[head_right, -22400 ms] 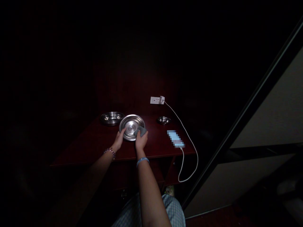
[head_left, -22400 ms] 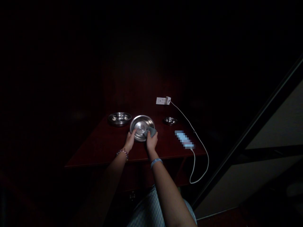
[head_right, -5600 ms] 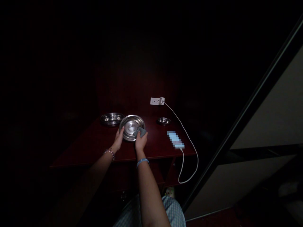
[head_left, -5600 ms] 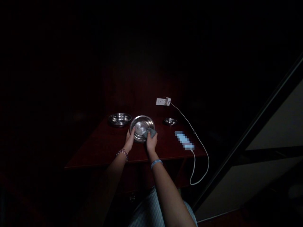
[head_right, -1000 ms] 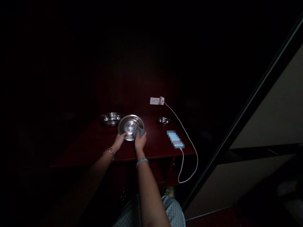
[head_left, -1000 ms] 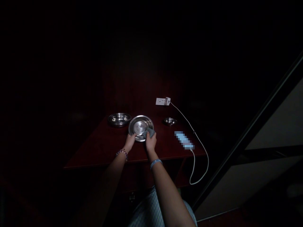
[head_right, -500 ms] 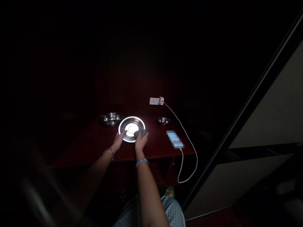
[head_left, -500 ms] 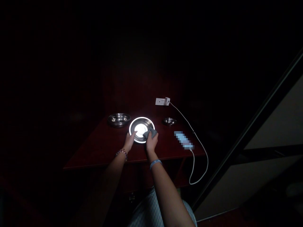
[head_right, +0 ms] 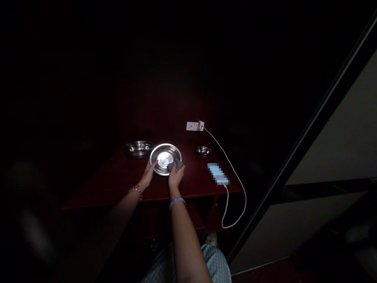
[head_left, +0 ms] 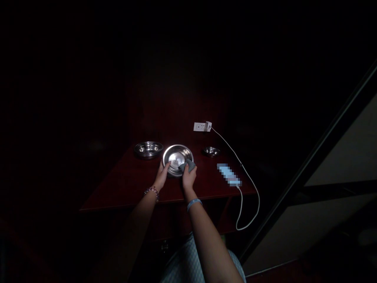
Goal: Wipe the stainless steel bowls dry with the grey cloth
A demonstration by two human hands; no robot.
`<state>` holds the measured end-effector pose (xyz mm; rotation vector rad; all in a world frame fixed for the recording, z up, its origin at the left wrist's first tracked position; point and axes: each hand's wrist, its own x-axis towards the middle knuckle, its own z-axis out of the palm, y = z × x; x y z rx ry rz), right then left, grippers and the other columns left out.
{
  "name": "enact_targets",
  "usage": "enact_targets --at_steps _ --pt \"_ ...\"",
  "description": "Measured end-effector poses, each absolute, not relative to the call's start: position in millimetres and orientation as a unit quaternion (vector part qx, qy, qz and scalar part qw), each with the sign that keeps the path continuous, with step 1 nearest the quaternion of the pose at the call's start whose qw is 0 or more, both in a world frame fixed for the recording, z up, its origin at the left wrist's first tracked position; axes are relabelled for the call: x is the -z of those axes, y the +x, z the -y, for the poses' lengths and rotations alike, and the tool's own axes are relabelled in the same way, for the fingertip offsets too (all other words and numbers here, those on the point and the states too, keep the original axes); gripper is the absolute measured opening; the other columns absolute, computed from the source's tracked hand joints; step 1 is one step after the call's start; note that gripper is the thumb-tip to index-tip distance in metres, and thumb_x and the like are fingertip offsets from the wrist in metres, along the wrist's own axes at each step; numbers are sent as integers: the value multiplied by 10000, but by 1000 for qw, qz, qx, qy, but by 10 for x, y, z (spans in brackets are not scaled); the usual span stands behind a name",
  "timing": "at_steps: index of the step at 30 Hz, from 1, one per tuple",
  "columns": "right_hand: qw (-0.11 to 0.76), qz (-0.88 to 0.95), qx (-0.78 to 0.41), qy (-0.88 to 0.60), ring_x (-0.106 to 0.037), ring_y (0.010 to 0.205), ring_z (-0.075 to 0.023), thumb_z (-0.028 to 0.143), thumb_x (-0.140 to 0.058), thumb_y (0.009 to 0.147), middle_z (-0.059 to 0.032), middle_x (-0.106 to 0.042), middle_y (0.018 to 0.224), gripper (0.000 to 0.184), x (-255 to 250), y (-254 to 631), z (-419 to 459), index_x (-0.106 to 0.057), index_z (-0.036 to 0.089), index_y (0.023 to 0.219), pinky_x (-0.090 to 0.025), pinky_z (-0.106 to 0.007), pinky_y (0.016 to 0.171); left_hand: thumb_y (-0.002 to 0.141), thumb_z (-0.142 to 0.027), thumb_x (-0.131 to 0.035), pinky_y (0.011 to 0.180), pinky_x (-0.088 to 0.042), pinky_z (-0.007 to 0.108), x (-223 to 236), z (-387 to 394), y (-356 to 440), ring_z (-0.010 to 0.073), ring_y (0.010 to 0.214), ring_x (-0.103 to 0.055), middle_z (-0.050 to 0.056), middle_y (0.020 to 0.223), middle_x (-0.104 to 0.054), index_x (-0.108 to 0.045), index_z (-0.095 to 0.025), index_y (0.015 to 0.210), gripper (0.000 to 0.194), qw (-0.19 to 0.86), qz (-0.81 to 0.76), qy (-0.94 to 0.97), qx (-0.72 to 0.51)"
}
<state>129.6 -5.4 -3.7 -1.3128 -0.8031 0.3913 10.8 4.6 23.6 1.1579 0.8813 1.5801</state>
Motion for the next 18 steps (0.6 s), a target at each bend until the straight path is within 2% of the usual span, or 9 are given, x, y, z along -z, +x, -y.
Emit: enact_targets --at_steps 4,11,18 --pt "694 363 -183 -595 -703 996 -277 393 -548 872 -156 -729 1083 249 27 1300 71 -562 192 1018 -529 -385 898 882 -220 -615 1093 -420 300 -255 -6 115 244 1245 -593 88 1272 -682 -609 -163 1248 371 485 -360 481 -636" --pt "673 383 -207 -599 -719 933 -285 368 -604 830 -125 -742 989 238 -13 1299 107 -605 195 994 -539 -367 826 858 -257 -663 1105 -433 374 -261 17 133 249 1204 -631 99 1219 -712 -656 -167 1181 335 501 -377 464 -626" --pt "680 386 -205 -589 -716 957 -291 389 -614 813 -109 -755 952 340 16 1307 100 -647 173 1073 -536 -375 839 869 -283 -673 1132 -407 405 -191 -51 134 279 1233 -617 139 1246 -697 -647 -130 1189 356 491 -370 483 -624"
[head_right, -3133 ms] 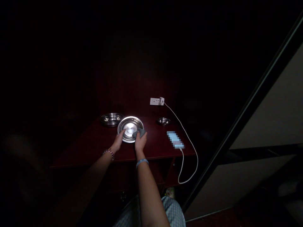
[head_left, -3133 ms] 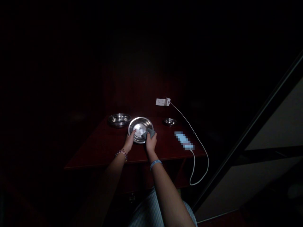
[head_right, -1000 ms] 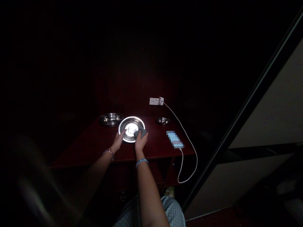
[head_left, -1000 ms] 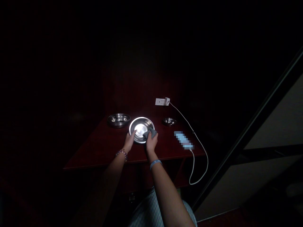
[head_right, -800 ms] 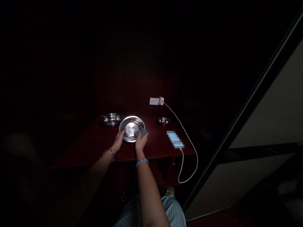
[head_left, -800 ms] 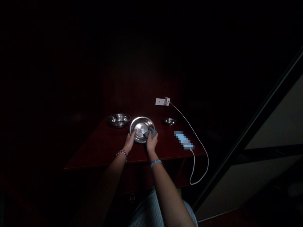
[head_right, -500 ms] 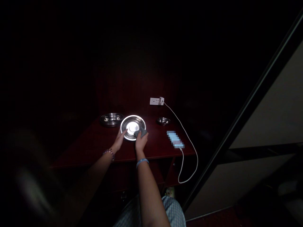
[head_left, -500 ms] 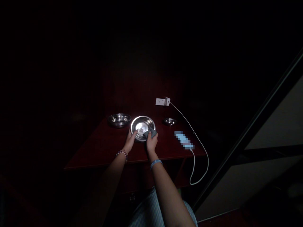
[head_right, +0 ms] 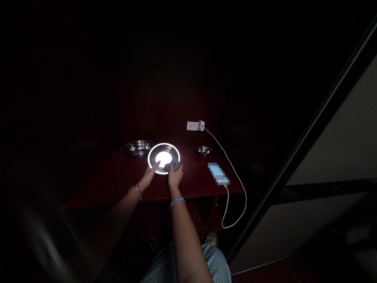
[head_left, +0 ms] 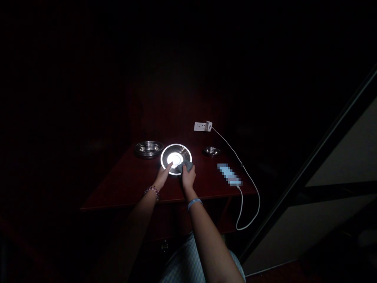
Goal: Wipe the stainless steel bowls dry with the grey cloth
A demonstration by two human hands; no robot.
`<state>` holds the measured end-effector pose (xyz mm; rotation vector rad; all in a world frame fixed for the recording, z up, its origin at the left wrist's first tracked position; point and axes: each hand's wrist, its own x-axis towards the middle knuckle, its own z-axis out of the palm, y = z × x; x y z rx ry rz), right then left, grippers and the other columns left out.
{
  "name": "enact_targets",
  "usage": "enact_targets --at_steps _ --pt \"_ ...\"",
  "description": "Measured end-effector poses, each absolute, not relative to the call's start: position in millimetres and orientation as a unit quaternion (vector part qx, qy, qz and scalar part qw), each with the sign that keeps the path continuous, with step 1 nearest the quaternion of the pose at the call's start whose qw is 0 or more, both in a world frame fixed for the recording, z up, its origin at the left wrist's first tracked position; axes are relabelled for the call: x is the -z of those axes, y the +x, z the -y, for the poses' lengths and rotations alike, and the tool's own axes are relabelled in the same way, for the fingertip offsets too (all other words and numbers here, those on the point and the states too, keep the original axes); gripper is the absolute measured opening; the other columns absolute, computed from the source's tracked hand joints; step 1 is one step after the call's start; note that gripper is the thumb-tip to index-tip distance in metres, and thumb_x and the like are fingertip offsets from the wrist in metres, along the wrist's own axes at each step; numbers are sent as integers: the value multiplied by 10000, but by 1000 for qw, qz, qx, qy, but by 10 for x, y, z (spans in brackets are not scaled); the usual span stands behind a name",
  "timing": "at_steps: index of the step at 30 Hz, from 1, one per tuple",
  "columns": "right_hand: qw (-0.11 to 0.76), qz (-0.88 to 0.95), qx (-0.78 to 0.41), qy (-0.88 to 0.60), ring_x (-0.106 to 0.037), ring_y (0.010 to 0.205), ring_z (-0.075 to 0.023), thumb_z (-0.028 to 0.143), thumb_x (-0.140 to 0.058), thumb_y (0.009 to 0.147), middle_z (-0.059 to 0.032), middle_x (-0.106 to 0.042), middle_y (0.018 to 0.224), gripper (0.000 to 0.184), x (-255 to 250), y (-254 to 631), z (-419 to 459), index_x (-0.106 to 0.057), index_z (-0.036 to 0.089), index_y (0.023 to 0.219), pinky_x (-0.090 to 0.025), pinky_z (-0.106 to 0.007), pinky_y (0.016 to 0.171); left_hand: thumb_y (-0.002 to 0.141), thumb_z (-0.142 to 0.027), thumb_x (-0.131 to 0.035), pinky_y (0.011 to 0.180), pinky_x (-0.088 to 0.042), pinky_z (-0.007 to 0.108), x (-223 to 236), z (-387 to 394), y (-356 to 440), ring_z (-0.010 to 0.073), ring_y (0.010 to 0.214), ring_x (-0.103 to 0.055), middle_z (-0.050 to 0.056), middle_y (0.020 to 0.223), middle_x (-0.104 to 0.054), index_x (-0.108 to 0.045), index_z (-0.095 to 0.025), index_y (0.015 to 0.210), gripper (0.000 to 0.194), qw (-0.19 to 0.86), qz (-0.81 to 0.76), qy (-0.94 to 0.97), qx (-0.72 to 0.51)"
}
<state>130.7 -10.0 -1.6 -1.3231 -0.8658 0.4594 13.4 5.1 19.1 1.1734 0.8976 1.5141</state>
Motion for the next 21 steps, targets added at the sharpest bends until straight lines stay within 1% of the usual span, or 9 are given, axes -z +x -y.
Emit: enact_targets --at_steps 4,9,13,17,19,21 --pt "679 377 -205 -595 -715 959 -291 388 -627 808 -115 -761 962 363 7 1293 95 -653 165 1093 -535 -364 837 827 -278 -715 1150 -395 450 -98 -151 134 294 1249 -610 130 1257 -694 -644 -167 1209 404 476 -384 482 -628" --pt "669 379 -202 -606 -717 927 -290 386 -613 824 -137 -756 1011 336 -22 1282 116 -645 166 1076 -533 -370 832 783 -276 -742 1158 -393 439 20 -273 130 289 1281 -585 93 1209 -723 -657 -206 1204 435 468 -404 467 -632" --pt "666 383 -199 -609 -718 910 -282 368 -604 830 -126 -754 999 274 -36 1283 129 -632 185 1033 -538 -362 816 768 -265 -745 1135 -416 447 67 -337 127 301 1263 -599 88 1114 -754 -695 -216 1112 350 463 -416 456 -635" --pt "673 371 -185 -612 -716 912 -280 352 -610 827 -123 -751 986 235 -25 1288 122 -611 191 997 -541 -363 823 738 -223 -746 1092 -454 458 57 -346 124 311 1179 -649 88 1038 -768 -716 -211 1013 277 462 -441 438 -633" --pt "677 369 -182 -610 -714 922 -279 349 -602 830 -124 -747 992 229 -15 1292 116 -602 192 997 -542 -362 826 726 -207 -746 1075 -467 442 31 -322 122 306 1150 -664 87 1024 -769 -715 -204 997 272 466 -451 430 -628" --pt "680 367 -182 -608 -714 921 -277 344 -589 835 -123 -745 995 224 -7 1295 110 -596 193 1000 -543 -359 820 732 -204 -741 1066 -471 423 -6 -279 118 295 1141 -667 95 1055 -764 -709 -189 1015 286 471 -450 426 -628"
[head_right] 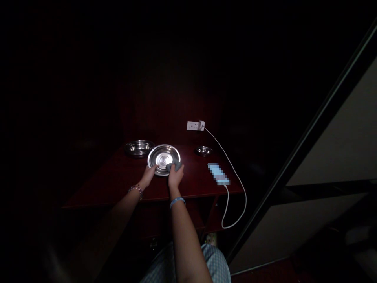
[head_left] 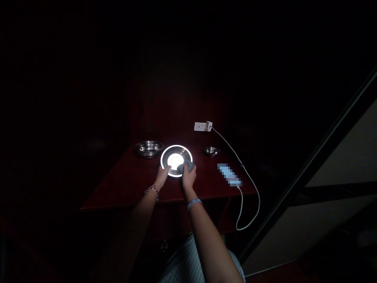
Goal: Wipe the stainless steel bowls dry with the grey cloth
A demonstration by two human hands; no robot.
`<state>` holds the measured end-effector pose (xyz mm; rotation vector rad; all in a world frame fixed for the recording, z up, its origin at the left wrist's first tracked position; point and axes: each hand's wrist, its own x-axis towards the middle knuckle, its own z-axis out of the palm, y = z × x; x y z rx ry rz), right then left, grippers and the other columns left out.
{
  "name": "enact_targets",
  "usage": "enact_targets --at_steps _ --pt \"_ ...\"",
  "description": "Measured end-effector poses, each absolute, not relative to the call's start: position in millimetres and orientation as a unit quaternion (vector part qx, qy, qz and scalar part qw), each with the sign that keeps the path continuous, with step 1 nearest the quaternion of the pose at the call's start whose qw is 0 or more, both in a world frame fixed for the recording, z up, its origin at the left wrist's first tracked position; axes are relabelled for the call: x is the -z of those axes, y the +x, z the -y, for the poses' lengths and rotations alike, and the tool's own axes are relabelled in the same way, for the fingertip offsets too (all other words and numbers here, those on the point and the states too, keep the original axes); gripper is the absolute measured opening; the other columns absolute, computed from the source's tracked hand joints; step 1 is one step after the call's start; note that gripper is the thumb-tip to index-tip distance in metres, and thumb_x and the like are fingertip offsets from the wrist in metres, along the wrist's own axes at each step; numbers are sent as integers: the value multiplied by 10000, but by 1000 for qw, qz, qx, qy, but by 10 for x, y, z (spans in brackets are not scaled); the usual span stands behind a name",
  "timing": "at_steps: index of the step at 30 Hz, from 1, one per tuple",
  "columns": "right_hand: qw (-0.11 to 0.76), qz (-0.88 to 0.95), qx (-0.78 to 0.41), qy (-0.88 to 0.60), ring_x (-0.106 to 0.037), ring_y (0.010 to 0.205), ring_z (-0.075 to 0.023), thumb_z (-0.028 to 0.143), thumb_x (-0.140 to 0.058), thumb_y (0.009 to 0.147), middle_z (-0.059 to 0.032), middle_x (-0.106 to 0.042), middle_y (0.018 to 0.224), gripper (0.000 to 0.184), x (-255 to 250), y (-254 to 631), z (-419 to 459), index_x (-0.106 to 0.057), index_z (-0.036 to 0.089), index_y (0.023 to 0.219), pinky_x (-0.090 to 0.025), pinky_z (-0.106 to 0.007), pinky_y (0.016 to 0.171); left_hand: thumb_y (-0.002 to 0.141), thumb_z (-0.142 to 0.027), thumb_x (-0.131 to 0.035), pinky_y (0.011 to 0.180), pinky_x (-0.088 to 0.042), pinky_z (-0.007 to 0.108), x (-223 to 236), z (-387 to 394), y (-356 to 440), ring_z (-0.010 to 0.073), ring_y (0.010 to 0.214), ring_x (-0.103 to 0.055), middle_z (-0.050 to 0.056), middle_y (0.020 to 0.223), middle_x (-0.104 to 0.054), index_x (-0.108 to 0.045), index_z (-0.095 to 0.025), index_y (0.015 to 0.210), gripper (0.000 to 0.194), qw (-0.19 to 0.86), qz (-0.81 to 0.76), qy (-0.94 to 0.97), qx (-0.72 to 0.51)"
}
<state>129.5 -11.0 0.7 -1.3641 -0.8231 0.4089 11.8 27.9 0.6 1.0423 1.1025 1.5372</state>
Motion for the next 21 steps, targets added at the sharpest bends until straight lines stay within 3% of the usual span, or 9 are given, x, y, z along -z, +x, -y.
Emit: enact_targets --at_steps 5,10,15,21 --pt "681 351 -175 -619 -713 928 -289 333 -570 832 -143 -741 1016 236 -21 1291 108 -599 181 1010 -533 -370 831 811 -305 -709 1049 -478 428 -100 -161 94 292 1106 -682 143 1132 -744 -683 -123 1100 343 492 -447 416 -620" --pt "674 341 -175 -631 -710 945 -273 325 -559 833 -136 -735 1027 215 -72 1280 136 -597 186 993 -515 -337 833 858 -406 -657 1087 -449 425 -130 -153 84 300 1192 -645 145 1172 -734 -695 -137 1108 369 484 -471 407 -615" --pt "673 339 -182 -632 -700 957 -267 329 -557 837 -133 -727 1037 208 -102 1279 163 -588 191 988 -501 -331 850 911 -429 -576 1133 -406 386 -137 -163 99 266 1268 -602 140 1287 -691 -675 -137 1182 411 487 -449 417 -623" --pt "670 348 -196 -626 -693 963 -264 357 -558 842 -127 -730 1057 245 -80 1287 142 -589 192 1021 -505 -340 871 940 -393 -546 1107 -427 361 -160 -132 95 253 1230 -624 137 1286 -694 -673 -128 1188 384 493 -418 432 -630"
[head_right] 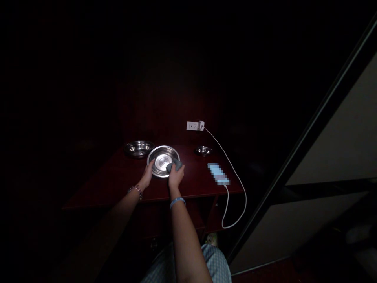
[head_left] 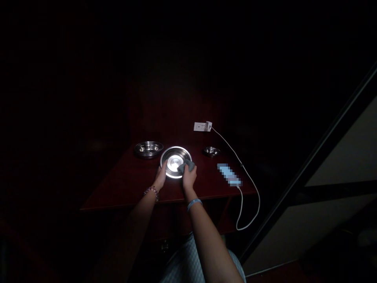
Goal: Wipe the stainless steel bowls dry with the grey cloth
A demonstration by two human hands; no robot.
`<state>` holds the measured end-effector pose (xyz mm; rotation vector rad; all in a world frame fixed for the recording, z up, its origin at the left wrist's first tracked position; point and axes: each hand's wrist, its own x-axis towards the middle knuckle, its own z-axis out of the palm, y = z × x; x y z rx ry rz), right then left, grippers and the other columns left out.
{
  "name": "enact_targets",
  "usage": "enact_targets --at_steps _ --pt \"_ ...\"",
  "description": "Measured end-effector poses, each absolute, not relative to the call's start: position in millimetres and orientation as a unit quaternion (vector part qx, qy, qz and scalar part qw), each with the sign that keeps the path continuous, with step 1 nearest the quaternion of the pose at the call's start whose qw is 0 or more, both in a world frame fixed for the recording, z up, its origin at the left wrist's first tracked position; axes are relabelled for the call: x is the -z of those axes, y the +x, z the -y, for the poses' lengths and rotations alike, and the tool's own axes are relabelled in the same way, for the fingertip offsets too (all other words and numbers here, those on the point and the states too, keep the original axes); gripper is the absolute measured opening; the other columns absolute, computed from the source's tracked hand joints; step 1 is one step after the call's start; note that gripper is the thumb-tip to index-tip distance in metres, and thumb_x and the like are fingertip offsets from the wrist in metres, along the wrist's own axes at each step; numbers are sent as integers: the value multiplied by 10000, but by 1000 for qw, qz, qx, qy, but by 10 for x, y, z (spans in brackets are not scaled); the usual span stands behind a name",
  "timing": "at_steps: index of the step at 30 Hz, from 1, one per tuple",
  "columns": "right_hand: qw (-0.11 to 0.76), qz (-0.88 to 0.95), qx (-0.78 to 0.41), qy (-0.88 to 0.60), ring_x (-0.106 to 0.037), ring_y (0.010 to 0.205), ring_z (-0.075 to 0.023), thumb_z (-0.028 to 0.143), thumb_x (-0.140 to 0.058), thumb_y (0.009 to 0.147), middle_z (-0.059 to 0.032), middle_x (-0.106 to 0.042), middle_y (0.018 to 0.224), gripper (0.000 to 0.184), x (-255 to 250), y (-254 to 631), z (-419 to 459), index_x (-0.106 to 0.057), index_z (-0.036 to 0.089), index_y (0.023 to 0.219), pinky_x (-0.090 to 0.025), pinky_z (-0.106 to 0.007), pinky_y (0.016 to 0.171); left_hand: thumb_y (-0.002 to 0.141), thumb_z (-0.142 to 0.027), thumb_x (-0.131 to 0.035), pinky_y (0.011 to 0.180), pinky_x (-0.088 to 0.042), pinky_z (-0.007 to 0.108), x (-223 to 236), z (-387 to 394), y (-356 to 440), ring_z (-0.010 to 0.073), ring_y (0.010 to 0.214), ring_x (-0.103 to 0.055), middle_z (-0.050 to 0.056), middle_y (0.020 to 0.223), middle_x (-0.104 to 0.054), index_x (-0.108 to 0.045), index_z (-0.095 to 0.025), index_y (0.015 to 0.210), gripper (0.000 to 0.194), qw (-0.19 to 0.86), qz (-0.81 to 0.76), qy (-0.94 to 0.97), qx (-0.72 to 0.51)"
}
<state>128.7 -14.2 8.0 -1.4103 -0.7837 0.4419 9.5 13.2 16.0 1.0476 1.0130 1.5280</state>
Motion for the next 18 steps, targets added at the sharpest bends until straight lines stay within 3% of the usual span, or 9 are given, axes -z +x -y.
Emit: enact_targets --at_steps 12,18 --pt "685 343 -190 -614 -703 986 -278 333 -587 828 -148 -746 1076 308 -64 1288 125 -622 159 1079 -534 -362 886 917 -436 -590 1058 -442 371 -154 -121 85 271 1189 -626 148 1221 -716 -668 -116 1123 389 505 -419 419 -627" --pt "676 356 -189 -616 -710 949 -275 366 -571 838 -131 -747 1045 266 -36 1296 110 -606 189 1033 -540 -376 863 930 -365 -585 1059 -440 383 -176 -108 89 264 1165 -637 133 1145 -734 -672 -112 1104 319 508 -396 416 -642"
